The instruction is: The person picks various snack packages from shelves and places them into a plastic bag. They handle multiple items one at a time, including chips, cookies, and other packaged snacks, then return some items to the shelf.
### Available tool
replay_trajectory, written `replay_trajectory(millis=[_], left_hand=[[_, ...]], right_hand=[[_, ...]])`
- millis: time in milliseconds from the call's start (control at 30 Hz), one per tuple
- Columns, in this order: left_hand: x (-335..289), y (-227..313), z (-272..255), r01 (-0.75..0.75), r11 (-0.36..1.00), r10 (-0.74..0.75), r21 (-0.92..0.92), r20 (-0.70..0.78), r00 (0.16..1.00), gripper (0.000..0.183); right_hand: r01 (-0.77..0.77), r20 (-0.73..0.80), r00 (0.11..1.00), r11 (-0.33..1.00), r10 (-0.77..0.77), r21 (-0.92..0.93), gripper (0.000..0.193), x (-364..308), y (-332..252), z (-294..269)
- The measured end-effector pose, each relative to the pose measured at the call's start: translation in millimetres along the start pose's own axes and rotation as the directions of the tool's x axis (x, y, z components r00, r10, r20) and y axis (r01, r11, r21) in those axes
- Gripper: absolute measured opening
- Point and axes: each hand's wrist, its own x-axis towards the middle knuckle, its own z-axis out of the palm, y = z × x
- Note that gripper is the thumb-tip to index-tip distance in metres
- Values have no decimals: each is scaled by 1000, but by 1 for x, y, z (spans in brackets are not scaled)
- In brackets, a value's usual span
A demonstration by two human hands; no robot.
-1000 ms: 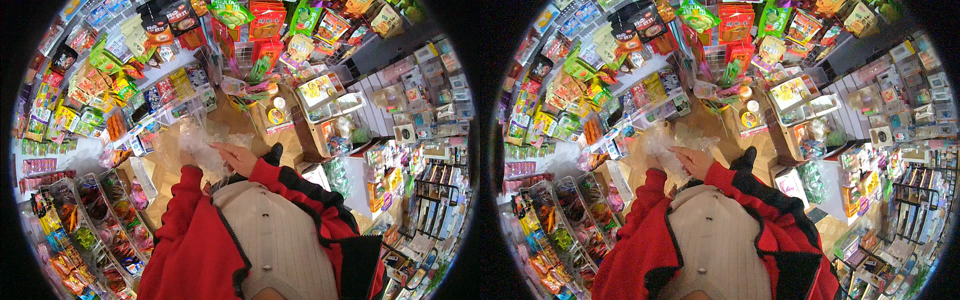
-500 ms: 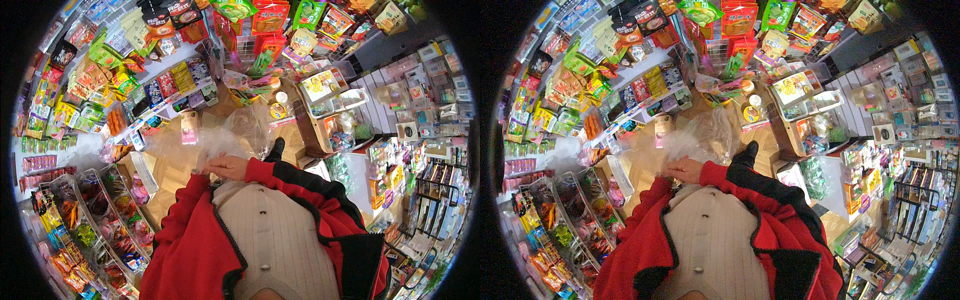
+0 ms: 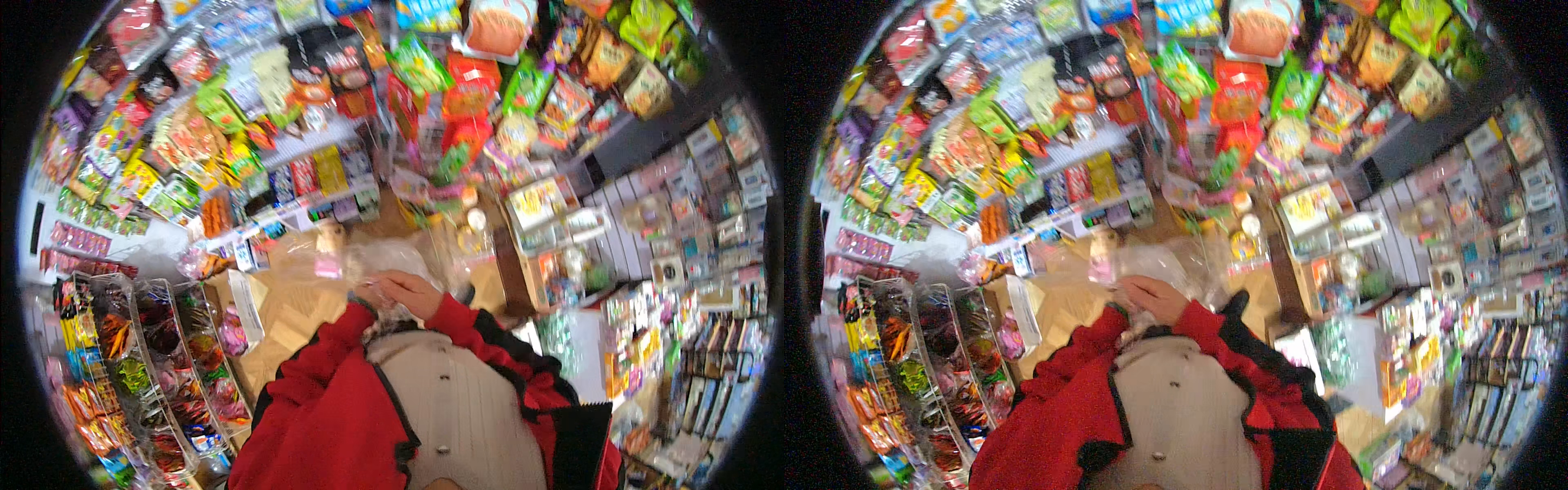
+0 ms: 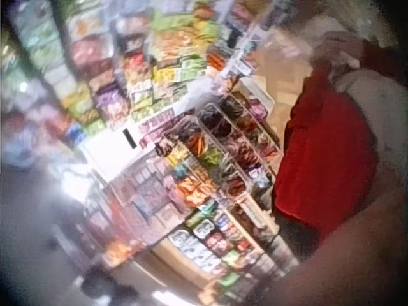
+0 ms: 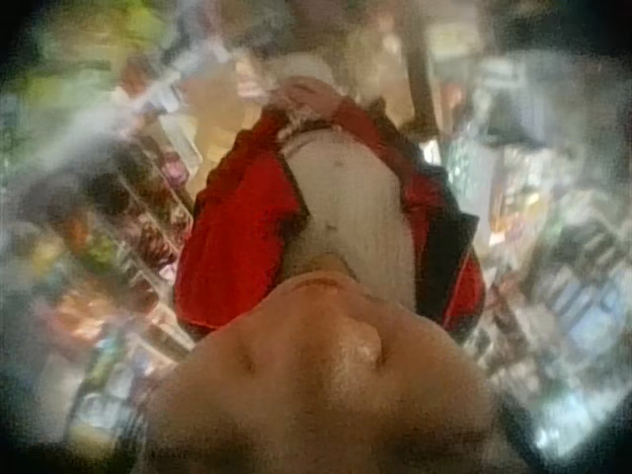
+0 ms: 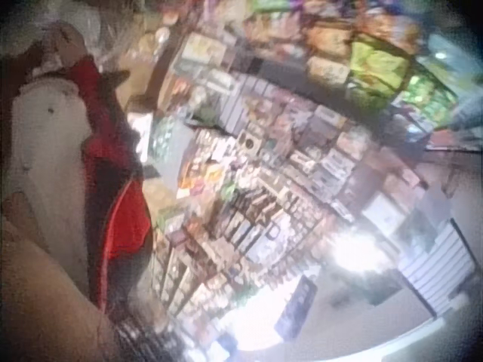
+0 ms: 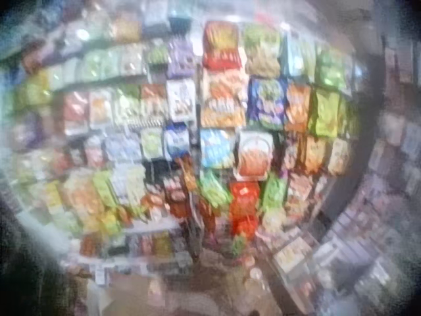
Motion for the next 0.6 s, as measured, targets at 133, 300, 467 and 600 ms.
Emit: replay_trajectory(millis=[133,300,467,600], left_hand=[[15,21,29,-279,946,267,168,89,960,23],[25,44,33,-328,831,263,448,203,943,27],[37,53,35,-332,687,295,646,170,940,32],[31,77,38,-220,316,386,923,87,918,36]], right_hand=[[203,-138,947,874,-290,-442,30,11,-6,-11],[261,37,965,956,-258,-132,24,23,-31,-17],[-90,297,949,812,-105,576,23,28,-60,5],[-167,299,954,767,-34,619,27,25,-68,12]])
